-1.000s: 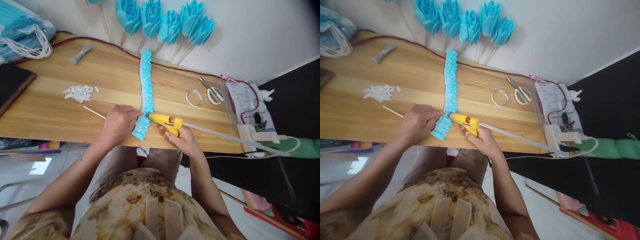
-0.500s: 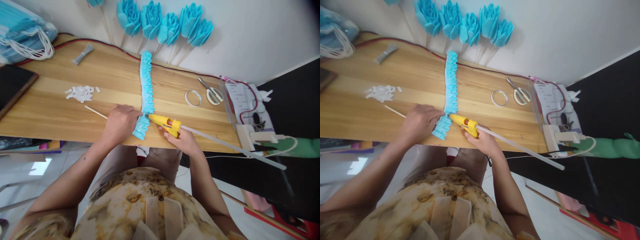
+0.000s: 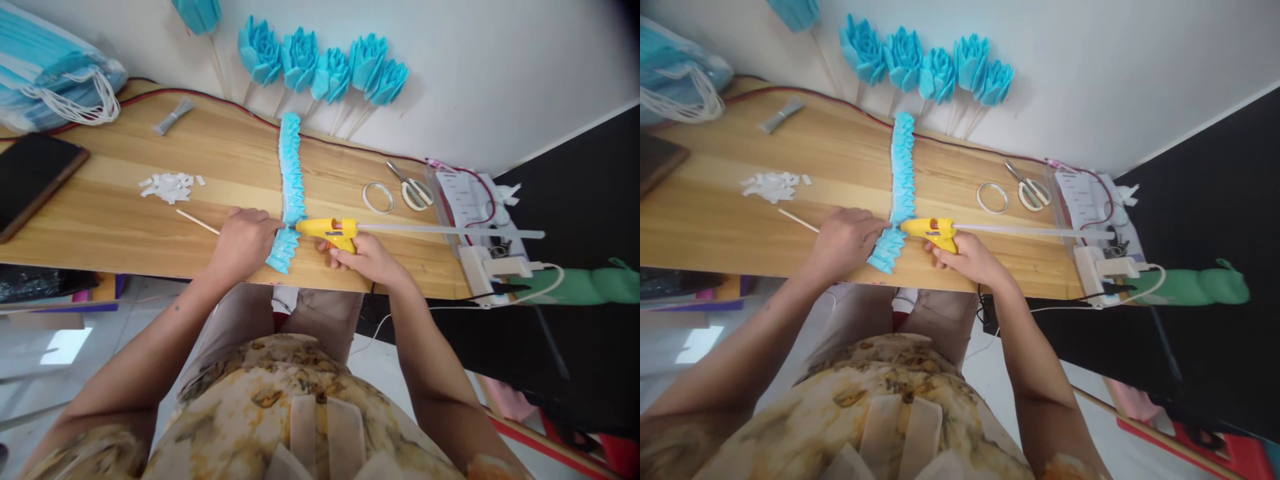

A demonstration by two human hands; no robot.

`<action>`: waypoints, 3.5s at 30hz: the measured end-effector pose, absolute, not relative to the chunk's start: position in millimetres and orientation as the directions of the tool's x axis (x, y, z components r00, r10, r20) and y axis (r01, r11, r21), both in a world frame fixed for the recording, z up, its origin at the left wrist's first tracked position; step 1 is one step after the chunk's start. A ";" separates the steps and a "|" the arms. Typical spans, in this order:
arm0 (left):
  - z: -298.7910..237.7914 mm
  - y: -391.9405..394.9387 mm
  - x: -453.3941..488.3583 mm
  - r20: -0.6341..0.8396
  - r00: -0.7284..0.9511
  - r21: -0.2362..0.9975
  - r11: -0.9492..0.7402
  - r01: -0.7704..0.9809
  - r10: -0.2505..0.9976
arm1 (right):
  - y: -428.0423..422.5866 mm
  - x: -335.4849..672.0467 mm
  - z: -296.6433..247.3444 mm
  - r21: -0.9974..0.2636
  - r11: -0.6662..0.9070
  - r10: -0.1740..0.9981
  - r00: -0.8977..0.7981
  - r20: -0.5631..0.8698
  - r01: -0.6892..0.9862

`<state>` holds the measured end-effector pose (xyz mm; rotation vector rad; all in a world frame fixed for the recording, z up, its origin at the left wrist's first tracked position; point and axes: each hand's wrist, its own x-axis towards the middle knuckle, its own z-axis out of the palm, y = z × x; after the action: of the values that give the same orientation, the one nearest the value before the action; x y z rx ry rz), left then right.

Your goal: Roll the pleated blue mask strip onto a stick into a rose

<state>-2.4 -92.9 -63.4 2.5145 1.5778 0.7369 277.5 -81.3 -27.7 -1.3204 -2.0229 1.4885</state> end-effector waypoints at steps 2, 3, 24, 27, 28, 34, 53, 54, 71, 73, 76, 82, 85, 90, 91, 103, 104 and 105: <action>-63.3 -92.9 -2.0 0.346 0.358 0.307 -0.465 0.830 0.867 | -78.2 279.6 -31.1 -0.881 0.005 0.805 -0.525 -0.277 0.473; -63.1 -92.8 -2.1 0.341 0.361 0.305 -0.466 0.831 0.868 | -77.9 280.3 -33.5 -0.889 -0.010 0.807 -0.521 -0.277 0.457; -67.0 -121.1 -74.9 0.477 0.461 0.325 -0.638 0.699 0.748 | -90.0 281.4 -48.2 -0.881 0.069 0.884 -0.437 -0.163 0.468; -65.5 -115.8 -71.5 0.471 0.460 0.325 -0.633 0.702 0.752 | -90.6 282.6 -50.4 -0.882 0.073 0.885 -0.437 -0.158 0.466; -64.6 -114.9 -70.7 0.469 0.462 0.320 -0.632 0.706 0.753 | -90.7 282.6 -50.5 -0.884 0.068 0.887 -0.434 -0.159 0.463; -63.4 -114.4 -71.3 0.491 0.469 0.279 -0.642 0.714 0.734 | -91.0 281.1 -49.4 -0.883 0.072 0.893 -0.424 -0.151 0.464; -65.0 -113.0 -70.3 0.440 0.434 0.445 -0.611 0.654 0.786 | -90.8 283.9 -54.4 -0.878 0.084 0.893 -0.428 -0.144 0.471; -64.6 -112.4 -70.2 0.441 0.441 0.438 -0.617 0.654 0.781 | -90.8 283.9 -54.4 -0.879 0.082 0.893 -0.426 -0.145 0.470; -63.4 -99.5 -68.0 0.434 0.487 0.347 -0.639 0.686 0.758 | -93.0 279.6 -46.4 -0.873 0.075 0.897 -0.415 -0.152 0.482; -62.5 -99.1 -67.4 0.415 0.488 0.360 -0.631 0.687 0.768 | -93.4 279.9 -46.6 -0.879 0.069 0.898 -0.414 -0.151 0.472; -62.5 -98.1 -65.9 0.410 0.455 0.390 -0.603 0.695 0.790 | -93.6 280.8 -48.1 -0.883 0.066 0.898 -0.413 -0.151 0.465; -64.0 -96.1 -65.1 0.413 0.456 0.398 -0.607 0.688 0.788 | -93.2 282.7 -53.1 -0.888 0.052 0.896 -0.415 -0.161 0.456; -63.9 -95.9 -66.3 0.402 0.468 0.383 -0.609 0.695 0.787 | -93.1 282.8 -53.4 -0.891 0.044 0.894 -0.416 -0.166 0.452; -62.5 -96.5 -67.6 0.424 0.490 0.362 -0.638 0.679 0.762 | -92.9 282.1 -51.1 -0.879 0.054 0.897 -0.409 -0.166 0.474; -62.0 -96.9 -67.6 0.423 0.491 0.360 -0.638 0.680 0.762 | -92.8 281.8 -50.7 -0.875 0.060 0.897 -0.410 -0.163 0.480; -50.1 -105.0 -67.8 0.288 0.497 0.342 -0.572 0.745 0.819 | -92.8 282.5 -53.0 -0.878 0.072 0.895 -0.419 -0.153 0.474; -49.4 -105.0 -67.7 0.282 0.500 0.333 -0.572 0.749 0.819 | -92.9 282.7 -53.3 -0.879 0.074 0.895 -0.420 -0.150 0.471; -48.9 -104.9 -67.6 0.280 0.501 0.328 -0.572 0.751 0.819 | -92.9 282.7 -53.3 -0.879 0.075 0.895 -0.421 -0.149 0.471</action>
<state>-67.6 -104.9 -48.9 2.5770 1.3596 0.6134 282.7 -92.9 -53.3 -1.3494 -1.9257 1.3038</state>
